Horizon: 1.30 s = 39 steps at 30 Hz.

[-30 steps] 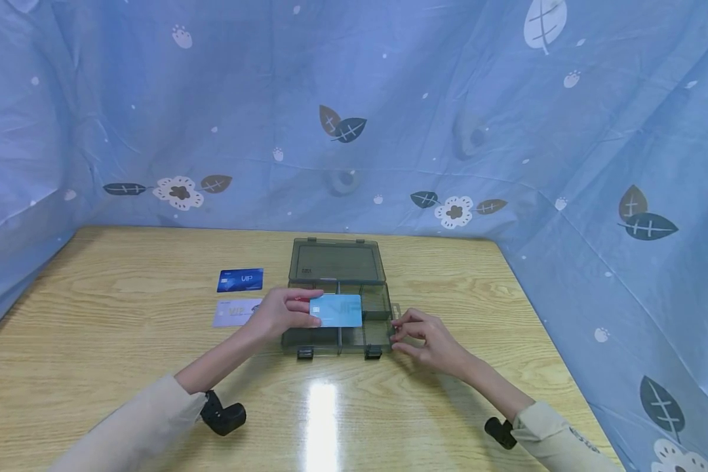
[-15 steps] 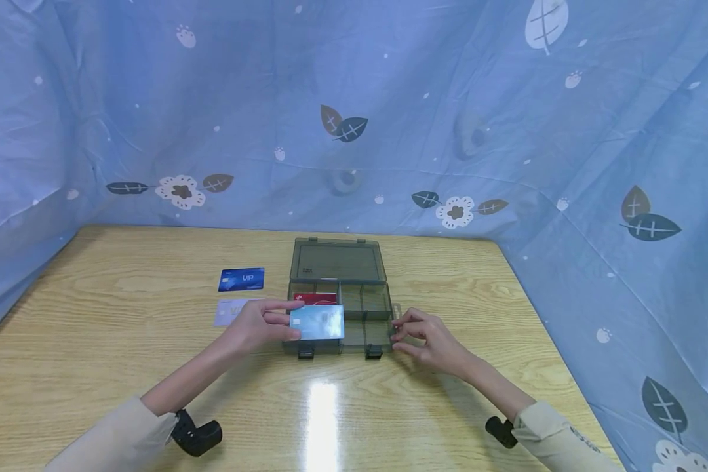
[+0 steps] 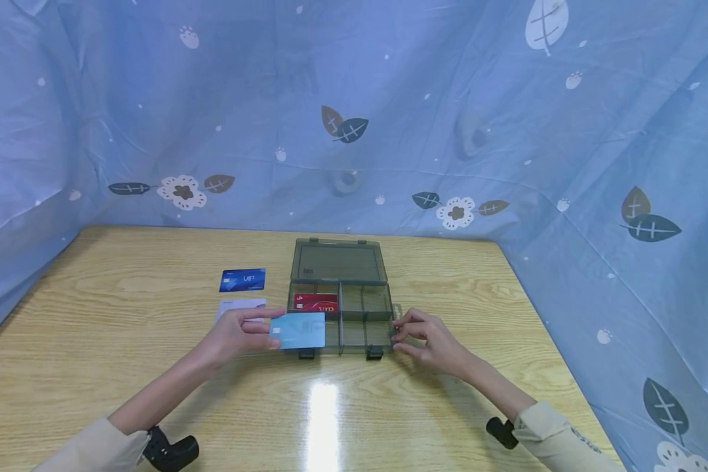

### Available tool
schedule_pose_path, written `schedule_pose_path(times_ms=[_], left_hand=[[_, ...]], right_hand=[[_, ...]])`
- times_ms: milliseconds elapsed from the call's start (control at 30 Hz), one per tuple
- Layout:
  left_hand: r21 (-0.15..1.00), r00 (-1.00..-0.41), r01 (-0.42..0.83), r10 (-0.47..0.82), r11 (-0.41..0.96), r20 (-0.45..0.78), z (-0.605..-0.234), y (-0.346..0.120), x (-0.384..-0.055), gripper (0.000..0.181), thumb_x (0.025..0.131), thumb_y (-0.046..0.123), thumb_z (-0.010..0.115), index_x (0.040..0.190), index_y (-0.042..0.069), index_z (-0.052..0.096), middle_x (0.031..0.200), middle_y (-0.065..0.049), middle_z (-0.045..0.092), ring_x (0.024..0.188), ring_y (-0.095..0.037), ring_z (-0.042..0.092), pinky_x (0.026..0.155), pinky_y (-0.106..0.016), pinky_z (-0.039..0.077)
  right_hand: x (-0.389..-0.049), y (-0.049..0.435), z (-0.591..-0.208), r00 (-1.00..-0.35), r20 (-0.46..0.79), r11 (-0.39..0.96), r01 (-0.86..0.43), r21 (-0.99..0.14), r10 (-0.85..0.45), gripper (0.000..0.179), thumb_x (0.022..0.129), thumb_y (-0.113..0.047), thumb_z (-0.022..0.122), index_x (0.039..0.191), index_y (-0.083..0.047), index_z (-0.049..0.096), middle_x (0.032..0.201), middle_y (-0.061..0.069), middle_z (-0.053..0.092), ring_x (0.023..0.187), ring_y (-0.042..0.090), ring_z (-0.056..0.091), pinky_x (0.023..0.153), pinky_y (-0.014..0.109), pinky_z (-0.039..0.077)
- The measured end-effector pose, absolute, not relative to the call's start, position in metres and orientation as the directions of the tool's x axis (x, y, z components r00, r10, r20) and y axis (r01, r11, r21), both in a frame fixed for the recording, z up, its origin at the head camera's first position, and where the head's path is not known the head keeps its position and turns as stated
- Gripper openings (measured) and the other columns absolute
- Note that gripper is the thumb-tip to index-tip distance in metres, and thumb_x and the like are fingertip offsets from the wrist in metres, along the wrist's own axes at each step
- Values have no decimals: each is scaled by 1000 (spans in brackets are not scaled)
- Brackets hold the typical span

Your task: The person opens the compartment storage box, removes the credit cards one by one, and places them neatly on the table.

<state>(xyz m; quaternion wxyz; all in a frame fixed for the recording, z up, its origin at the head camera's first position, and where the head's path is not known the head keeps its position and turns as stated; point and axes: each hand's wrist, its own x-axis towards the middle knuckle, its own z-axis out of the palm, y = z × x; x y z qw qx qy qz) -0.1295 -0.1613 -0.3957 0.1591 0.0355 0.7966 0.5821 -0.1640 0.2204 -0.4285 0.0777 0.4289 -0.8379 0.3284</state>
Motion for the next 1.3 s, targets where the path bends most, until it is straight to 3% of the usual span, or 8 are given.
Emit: schedule_pose_path(times_ms=[333,567,767,1100,1300], left_hand=[[945,-947,-152,232,291,-223,-398,-182,-123,62,80,22,79,134,2,55,108,-16,70,97,-20,68,81,-27,50],[954,-945,-131,258,269,-202,-400,-196,-118,63,83,17,76,136,-3,50,109,-20,68,97,-17,67,81,-28,51],[940,-944,-168,228,296,-240,-404,-207,-114,65,81,18,78,137,-2,50,109,-18,69,98,-13,65,83,-26,48],[916,-944,-197,186,350,-274,-410,-224,-110,65,80,21,79,135,-1,52,112,-21,67,107,-23,62,89,-38,47],[923,-937,-223,190,314,-292,-417,-231,-107,66,80,17,79,135,-4,50,110,-22,67,98,-16,65,80,-28,53]], right_hand=[[-163,221,-428,-631,403,425,-760,-491,-663,4,81,-9,76,83,-8,73,97,7,63,94,24,64,72,31,54],[-164,222,-430,-627,404,422,-763,-489,-666,11,85,-17,74,82,-6,73,97,6,62,93,23,64,72,31,54],[-165,221,-428,-625,397,424,-765,-485,-672,6,86,-17,73,83,-11,74,98,7,63,94,23,63,72,32,53],[-165,220,-422,-642,340,449,-744,-495,-687,4,87,-16,72,83,-14,72,99,6,62,96,22,63,76,34,54],[-164,220,-420,-648,326,457,-736,-500,-688,5,87,-16,72,82,-14,72,100,7,62,96,23,63,77,35,54]])
